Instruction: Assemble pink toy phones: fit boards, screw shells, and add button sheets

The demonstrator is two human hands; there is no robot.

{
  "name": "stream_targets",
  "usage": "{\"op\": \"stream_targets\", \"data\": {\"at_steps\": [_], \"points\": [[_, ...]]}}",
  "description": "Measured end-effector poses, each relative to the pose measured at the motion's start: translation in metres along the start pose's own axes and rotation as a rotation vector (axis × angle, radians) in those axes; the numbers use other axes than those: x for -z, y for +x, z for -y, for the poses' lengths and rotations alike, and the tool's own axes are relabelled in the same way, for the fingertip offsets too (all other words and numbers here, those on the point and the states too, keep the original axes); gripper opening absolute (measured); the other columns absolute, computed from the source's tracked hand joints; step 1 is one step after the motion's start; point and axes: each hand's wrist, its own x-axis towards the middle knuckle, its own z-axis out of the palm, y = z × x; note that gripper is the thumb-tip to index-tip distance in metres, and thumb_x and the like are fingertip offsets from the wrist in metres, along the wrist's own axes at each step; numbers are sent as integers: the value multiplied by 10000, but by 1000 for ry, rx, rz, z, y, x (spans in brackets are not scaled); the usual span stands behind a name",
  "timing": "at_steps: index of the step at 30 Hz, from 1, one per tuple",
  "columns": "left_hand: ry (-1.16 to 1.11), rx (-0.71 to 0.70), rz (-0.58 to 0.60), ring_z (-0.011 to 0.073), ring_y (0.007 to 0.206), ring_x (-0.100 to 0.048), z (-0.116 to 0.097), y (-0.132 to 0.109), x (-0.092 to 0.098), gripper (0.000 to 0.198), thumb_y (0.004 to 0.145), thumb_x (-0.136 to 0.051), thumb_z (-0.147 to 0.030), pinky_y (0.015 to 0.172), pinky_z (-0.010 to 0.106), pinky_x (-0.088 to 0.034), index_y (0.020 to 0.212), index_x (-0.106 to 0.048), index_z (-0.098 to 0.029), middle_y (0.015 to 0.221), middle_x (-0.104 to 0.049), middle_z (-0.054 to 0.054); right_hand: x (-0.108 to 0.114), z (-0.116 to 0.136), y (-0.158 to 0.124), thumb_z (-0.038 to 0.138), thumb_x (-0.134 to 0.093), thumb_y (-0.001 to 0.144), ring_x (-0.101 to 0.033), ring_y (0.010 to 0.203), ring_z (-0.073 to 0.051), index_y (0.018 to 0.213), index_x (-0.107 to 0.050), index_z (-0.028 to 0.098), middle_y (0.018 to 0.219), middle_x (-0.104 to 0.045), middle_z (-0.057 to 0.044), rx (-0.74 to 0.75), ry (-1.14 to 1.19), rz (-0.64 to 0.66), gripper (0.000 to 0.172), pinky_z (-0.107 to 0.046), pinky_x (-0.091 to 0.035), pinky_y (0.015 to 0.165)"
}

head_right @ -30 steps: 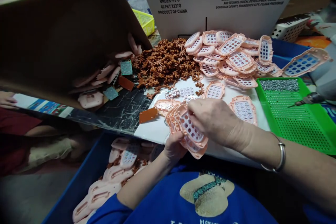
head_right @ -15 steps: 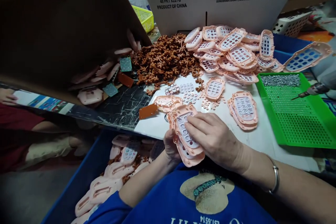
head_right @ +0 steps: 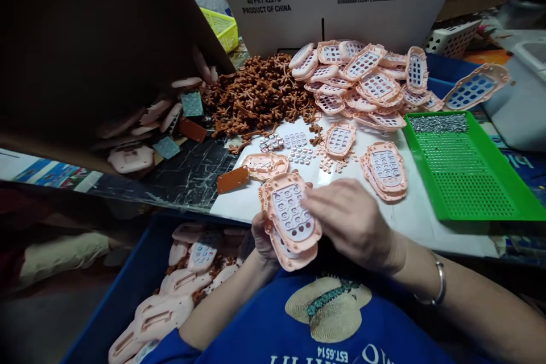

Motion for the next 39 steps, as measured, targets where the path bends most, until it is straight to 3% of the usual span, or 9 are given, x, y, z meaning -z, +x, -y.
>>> {"op": "stream_targets", "data": {"at_steps": [2,4,8,13,20,28,32,35,39], "points": [[20,-21,41,377,1167,-609,-12,-2,-3,952,585,-766,-536,984,465,-480,1410,-464,-168,1205,-685,154,10,-19,4,163,-512,935,-680,972,-200,1162,-655,257,1066,-738,-57,-198,-77,-71,284,-375,-514,854],[33,-37,52,344,1107,-644,-19,-3,-7,935,617,-755,-530,930,426,-512,1415,-452,-149,1153,-702,156,13,-41,8,199,-503,947,-669,917,-217,1068,-693,227,993,-741,-69,-302,-232,3,228,-373,-487,841],[50,-53,52,329,1072,-656,-22,-3,-11,921,631,-756,-521,885,399,-529,1416,-453,-145,1130,-708,149,-2,-71,7,169,-492,926,-582,802,-226,948,-715,166,891,-716,-97,-277,-500,350,224,-354,-396,734],[18,-89,27,318,1137,-633,-22,-2,-10,866,626,-779,-461,915,359,-519,1389,-499,-162,1206,-691,123,-11,-77,-4,166,-510,926,-520,780,-212,879,-713,179,847,-681,-80,-196,-475,490,209,-335,-352,707],[21,-15,54,326,1042,-674,-26,1,-14,931,626,-764,-474,897,411,-530,1434,-440,-142,1133,-716,154,3,-73,-16,143,-477,939,-589,848,-206,968,-702,141,913,-697,-99,-215,-346,282,227,-316,-445,776],[47,-33,42,372,1146,-629,-21,2,-14,928,633,-751,-484,1005,489,-469,1441,-422,-168,1143,-711,145,-4,-69,-17,125,-488,944,-585,894,-222,962,-701,132,952,-712,-112,-73,-470,467,213,-334,-430,793],[47,-19,65,400,1246,-559,-18,5,-17,898,625,-744,-502,1060,525,-424,1402,-470,-145,1173,-700,167,-4,-78,-16,129,-554,917,-588,769,-201,880,-706,134,814,-702,-74,-30,-516,499,156,-322,-425,714],[40,-26,55,416,1307,-497,-14,9,-22,862,608,-748,-483,1086,541,-398,1364,-511,-142,1236,-673,170,-3,-72,-13,155,-565,917,-578,676,-191,800,-698,128,698,-668,-66,-1,-536,350,179,-318,-413,635],[39,-72,-2,424,1332,-469,-9,14,-28,826,596,-750,-457,1090,554,-392,1341,-537,-171,1323,-628,148,6,-37,-8,136,-604,894,-630,779,-172,947,-695,107,850,-723,-85,21,-257,36,109,-304,-474,718]]}}
